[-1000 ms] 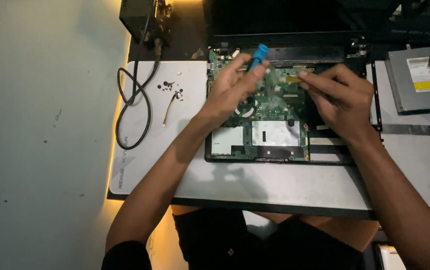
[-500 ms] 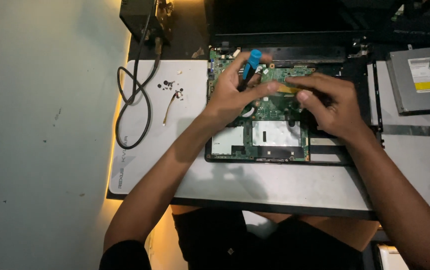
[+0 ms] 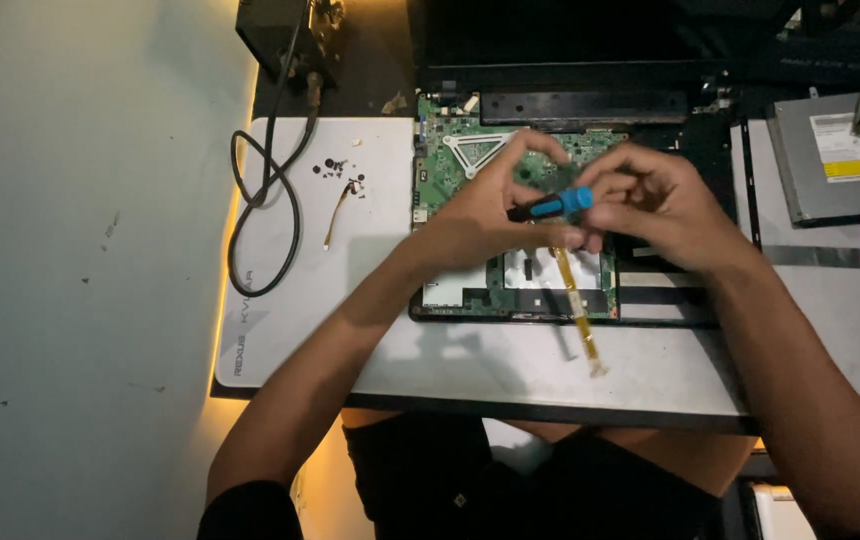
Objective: Disassembling a laptop by removing screws from the motherboard and detaching internal components using a screwdriver.
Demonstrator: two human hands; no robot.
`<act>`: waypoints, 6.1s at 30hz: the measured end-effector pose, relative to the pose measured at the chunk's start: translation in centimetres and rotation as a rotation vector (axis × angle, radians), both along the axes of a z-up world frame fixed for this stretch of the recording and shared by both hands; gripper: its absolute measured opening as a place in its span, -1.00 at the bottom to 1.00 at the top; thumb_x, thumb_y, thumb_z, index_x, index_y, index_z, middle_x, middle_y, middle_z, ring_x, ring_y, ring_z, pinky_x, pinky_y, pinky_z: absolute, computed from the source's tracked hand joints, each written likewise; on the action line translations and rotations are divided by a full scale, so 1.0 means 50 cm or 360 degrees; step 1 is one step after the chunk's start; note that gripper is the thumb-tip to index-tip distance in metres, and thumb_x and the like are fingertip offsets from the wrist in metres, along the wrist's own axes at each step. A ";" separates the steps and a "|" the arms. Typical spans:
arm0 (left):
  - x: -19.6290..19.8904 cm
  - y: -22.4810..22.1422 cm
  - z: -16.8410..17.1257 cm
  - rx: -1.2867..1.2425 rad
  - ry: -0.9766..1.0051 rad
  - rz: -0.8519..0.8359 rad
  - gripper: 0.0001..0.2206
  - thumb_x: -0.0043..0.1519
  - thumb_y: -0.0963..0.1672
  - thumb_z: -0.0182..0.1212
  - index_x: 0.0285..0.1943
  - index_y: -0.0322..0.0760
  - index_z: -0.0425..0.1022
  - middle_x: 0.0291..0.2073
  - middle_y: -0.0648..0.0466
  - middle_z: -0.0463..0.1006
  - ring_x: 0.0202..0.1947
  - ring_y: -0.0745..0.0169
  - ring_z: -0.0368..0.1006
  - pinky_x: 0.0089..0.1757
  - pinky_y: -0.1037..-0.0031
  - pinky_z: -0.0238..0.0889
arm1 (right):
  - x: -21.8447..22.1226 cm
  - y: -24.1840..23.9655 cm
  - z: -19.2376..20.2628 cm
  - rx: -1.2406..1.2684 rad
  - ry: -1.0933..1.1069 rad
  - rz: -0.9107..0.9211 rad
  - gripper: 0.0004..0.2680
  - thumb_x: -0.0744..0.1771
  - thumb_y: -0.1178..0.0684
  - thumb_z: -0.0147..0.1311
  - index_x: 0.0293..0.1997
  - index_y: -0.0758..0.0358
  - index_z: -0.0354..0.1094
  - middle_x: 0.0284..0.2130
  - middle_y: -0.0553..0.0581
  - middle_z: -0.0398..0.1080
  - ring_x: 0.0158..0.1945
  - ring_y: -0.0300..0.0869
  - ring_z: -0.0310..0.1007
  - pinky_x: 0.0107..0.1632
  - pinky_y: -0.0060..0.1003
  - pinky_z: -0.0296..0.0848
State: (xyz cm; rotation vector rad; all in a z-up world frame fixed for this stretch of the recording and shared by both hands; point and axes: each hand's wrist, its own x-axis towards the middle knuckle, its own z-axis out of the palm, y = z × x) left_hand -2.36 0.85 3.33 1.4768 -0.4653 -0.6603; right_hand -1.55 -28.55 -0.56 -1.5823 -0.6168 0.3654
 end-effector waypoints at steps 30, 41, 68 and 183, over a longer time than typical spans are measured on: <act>0.012 -0.041 -0.071 -0.0213 -0.0172 0.0332 -0.50 0.30 -0.07 0.62 0.39 -0.17 0.54 -0.08 -0.09 0.82 0.03 0.00 0.85 0.03 0.26 0.71 | -0.025 -0.009 0.061 -0.1173 -0.1572 -0.0215 -0.41 0.37 -0.21 0.56 0.54 0.27 0.46 0.31 0.32 0.46 0.31 0.18 0.58 -0.22 0.00 0.58; -0.009 -0.034 0.012 0.0253 -0.0070 0.0346 -0.52 0.30 -0.09 0.61 0.37 0.07 0.49 -0.09 -0.07 0.94 -0.28 0.13 0.67 -0.18 0.31 0.46 | -0.034 -0.009 0.101 -0.1238 -0.0922 0.0003 -0.26 0.30 -0.15 0.54 0.72 0.11 0.26 0.36 0.18 0.43 0.33 0.07 0.54 0.05 0.01 0.56; -0.006 -0.040 -0.026 0.0381 -0.0403 0.0121 -0.79 0.55 -0.03 0.33 -0.12 -0.15 0.69 -0.28 0.11 0.81 -0.19 0.27 0.61 -0.06 0.29 0.42 | -0.205 -0.328 0.042 -0.1232 -0.0309 -0.0338 -0.30 0.17 -0.10 0.69 0.51 -0.06 0.47 0.37 0.08 0.30 0.46 0.00 0.32 0.28 -0.05 0.44; -0.082 -0.158 -0.136 0.0041 -0.1668 0.0187 -0.61 0.33 -0.35 0.54 0.32 -0.24 0.75 0.03 0.12 0.90 0.05 0.06 0.91 -0.07 0.28 0.70 | -0.198 -0.366 0.020 -0.1273 -0.0141 -0.0309 -0.28 0.25 -0.03 0.51 0.69 -0.09 0.32 0.41 0.17 0.35 0.57 0.05 0.34 0.31 0.08 0.66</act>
